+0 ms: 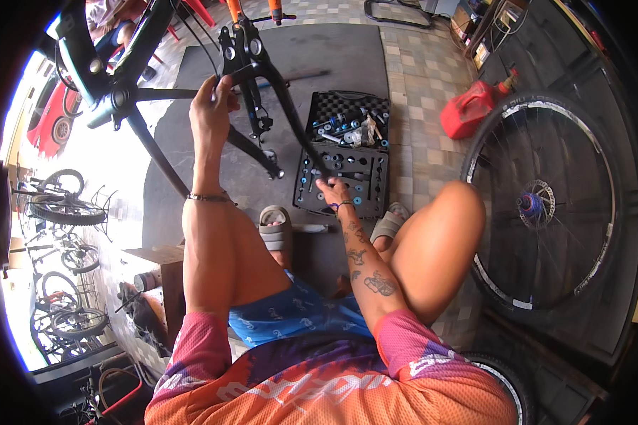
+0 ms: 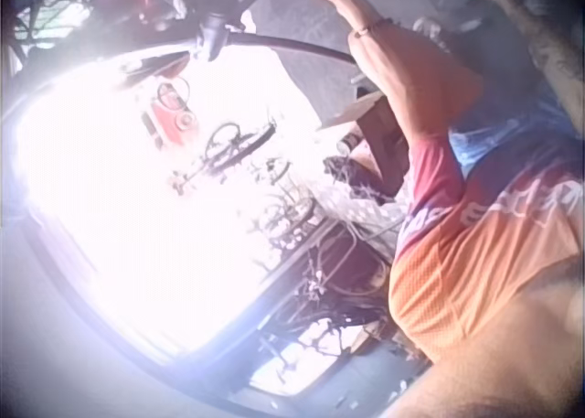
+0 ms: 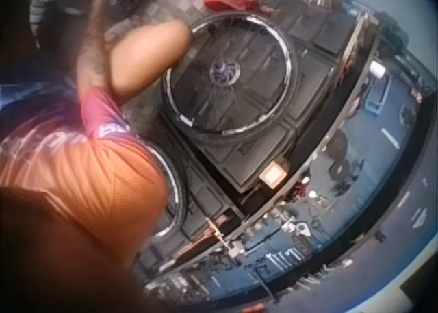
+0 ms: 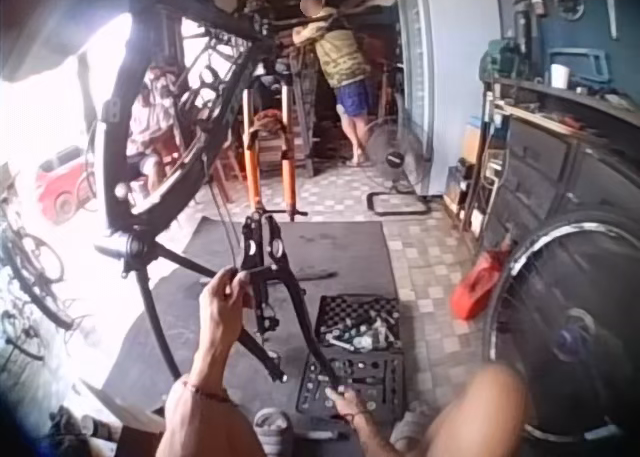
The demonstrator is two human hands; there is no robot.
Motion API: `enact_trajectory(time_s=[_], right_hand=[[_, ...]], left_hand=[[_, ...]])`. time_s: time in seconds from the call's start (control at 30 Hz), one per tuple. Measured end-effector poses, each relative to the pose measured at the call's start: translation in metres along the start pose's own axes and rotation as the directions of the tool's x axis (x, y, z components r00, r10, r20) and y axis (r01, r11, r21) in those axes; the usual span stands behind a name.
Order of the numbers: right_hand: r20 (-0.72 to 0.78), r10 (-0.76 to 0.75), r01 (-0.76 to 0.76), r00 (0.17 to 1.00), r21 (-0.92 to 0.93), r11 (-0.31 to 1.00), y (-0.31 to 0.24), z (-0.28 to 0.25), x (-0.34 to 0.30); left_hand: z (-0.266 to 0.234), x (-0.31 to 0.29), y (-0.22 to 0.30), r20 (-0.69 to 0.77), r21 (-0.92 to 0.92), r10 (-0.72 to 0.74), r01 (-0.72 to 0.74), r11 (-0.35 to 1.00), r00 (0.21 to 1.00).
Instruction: The person sits on the floor and works on a bicycle frame mounted on a stand. They use a hex key to tighten bolts on the handlebar stem and install blue spacers onto the handlebar. The person wipes parts with a cloth and selects components from a tray of bicycle parts.
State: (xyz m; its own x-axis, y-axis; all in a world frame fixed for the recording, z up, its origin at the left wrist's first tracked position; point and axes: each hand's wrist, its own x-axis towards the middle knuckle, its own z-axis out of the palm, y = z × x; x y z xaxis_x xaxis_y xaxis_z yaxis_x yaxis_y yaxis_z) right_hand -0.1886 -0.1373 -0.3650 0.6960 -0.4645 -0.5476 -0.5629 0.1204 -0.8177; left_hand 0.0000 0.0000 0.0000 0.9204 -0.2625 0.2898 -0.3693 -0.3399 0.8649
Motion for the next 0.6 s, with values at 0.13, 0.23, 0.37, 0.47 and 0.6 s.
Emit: enact_trajectory(time_s=[0.13, 0.23, 0.37, 0.47, 0.6], right_hand=[[-0.091, -0.204, 0.203, 0.975, -0.02, 0.979, -0.016, 0.025, -0.033], [-0.062, -0.358, 0.362, 0.932, 0.089, 0.928, -0.037, 0.033, -0.044], [-0.021, -0.379, 0.377, 0.925, 0.143, 0.915, -0.051, 0.039, -0.046], [-0.081, -0.304, 0.313, 0.949, 0.158, 0.937, -0.031, 0.038, -0.03], [0.012, -0.114, 0.111, 0.993, 0.153, 0.982, -0.017, 0.054, -0.037]], left_hand=[[-0.01, -0.001, 0.001, -0.041, 0.188, 0.064, -0.055, 0.981, 0.997], [-0.017, 0.004, -0.006, -0.043, 0.197, 0.081, -0.071, 0.978, 0.996], [-0.023, 0.007, -0.003, 0.051, 0.203, -0.035, 0.024, 0.979, 0.998], [-0.022, 0.028, -0.012, 0.157, 0.25, 0.073, -0.111, 0.962, 0.985], [-0.032, 0.036, -0.025, 0.222, 0.444, 0.082, -0.175, 0.879, 0.972]])
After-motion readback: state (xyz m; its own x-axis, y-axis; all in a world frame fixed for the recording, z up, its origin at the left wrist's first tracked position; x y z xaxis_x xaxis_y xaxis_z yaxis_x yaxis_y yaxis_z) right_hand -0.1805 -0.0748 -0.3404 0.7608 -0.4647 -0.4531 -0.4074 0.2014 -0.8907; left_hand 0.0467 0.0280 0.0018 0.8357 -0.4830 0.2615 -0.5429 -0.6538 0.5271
